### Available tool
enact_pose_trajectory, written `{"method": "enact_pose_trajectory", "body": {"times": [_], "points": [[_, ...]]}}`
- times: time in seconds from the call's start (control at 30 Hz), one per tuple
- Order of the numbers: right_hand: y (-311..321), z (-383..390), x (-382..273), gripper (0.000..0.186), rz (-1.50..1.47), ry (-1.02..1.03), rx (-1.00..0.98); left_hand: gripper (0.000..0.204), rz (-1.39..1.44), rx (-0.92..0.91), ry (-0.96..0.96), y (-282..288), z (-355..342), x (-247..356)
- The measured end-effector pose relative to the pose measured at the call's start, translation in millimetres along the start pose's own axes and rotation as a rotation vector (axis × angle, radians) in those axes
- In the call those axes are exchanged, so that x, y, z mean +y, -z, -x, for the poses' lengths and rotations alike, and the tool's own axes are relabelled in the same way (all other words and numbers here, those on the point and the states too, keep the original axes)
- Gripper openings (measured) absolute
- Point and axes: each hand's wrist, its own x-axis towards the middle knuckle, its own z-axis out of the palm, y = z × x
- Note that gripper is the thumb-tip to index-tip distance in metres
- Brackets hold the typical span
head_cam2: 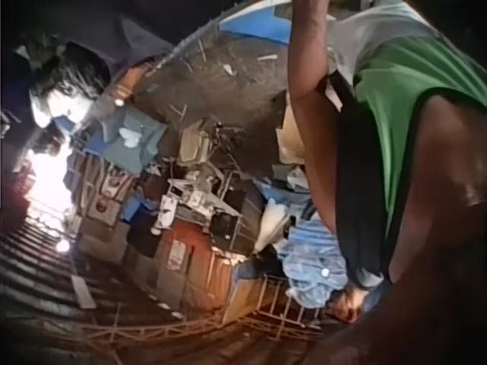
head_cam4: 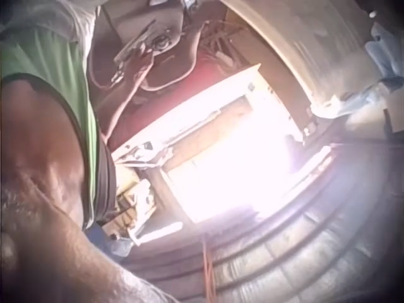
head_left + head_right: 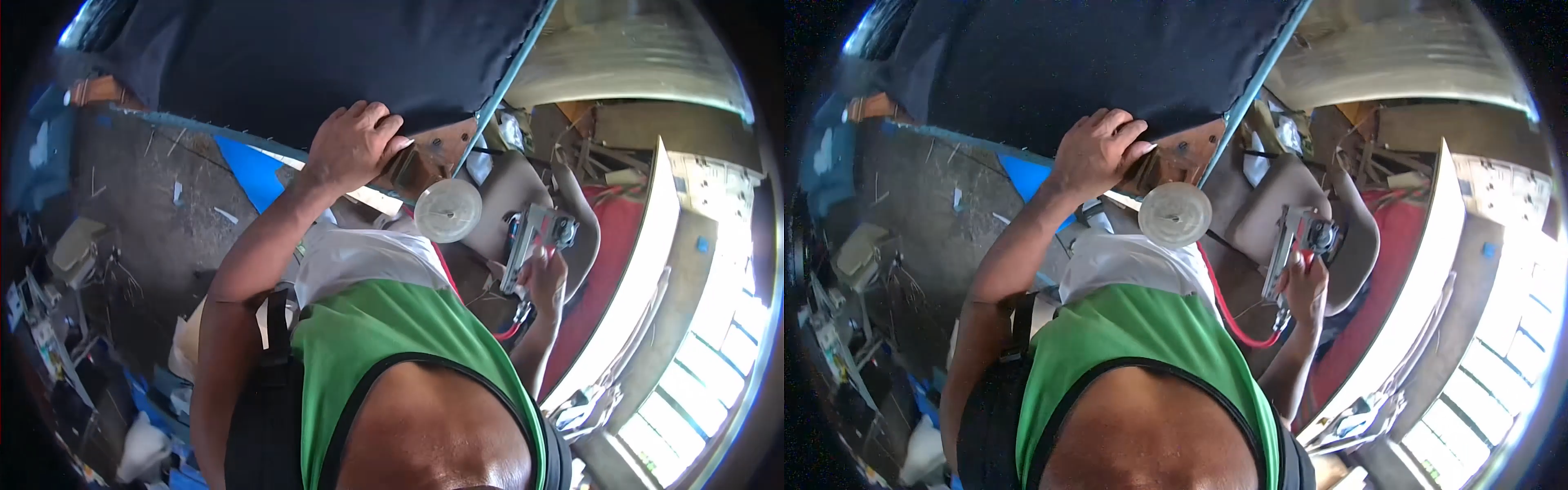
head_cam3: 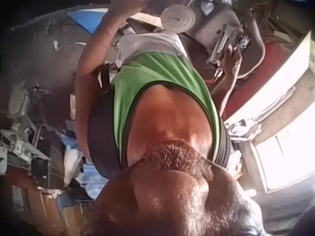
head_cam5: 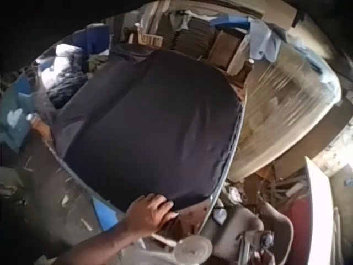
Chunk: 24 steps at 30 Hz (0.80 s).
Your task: Upholstering a furniture frame by stapling fabric over a cushion.
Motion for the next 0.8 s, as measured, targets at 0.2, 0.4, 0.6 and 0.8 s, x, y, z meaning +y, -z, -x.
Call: {"method": "enact_pose_trajectory", "body": {"times": [0.2,0.4,0.6,0.8], "points": [[-27.2,93.7,42.4,0.036,-0.155,-0.184,0.095,0.017,0.122,-0.002,0.021,-5.7,-10.2,-2.2],[-37.3,120.8,78.0,0.023,-0.234,-0.184,0.077,0.016,0.070,-0.053,0.010,-0.9,-15.5,-2.6],[1.3,160.6,34.6,0.015,-0.114,-0.163,0.229,0.021,0.156,0.138,-0.113,7.8,-5.9,-7.0],[20.5,223.3,-113.0,0.032,-0.336,0.102,0.639,0.051,0.353,-0.129,-0.302,3.3,15.0,-20.8]]}}
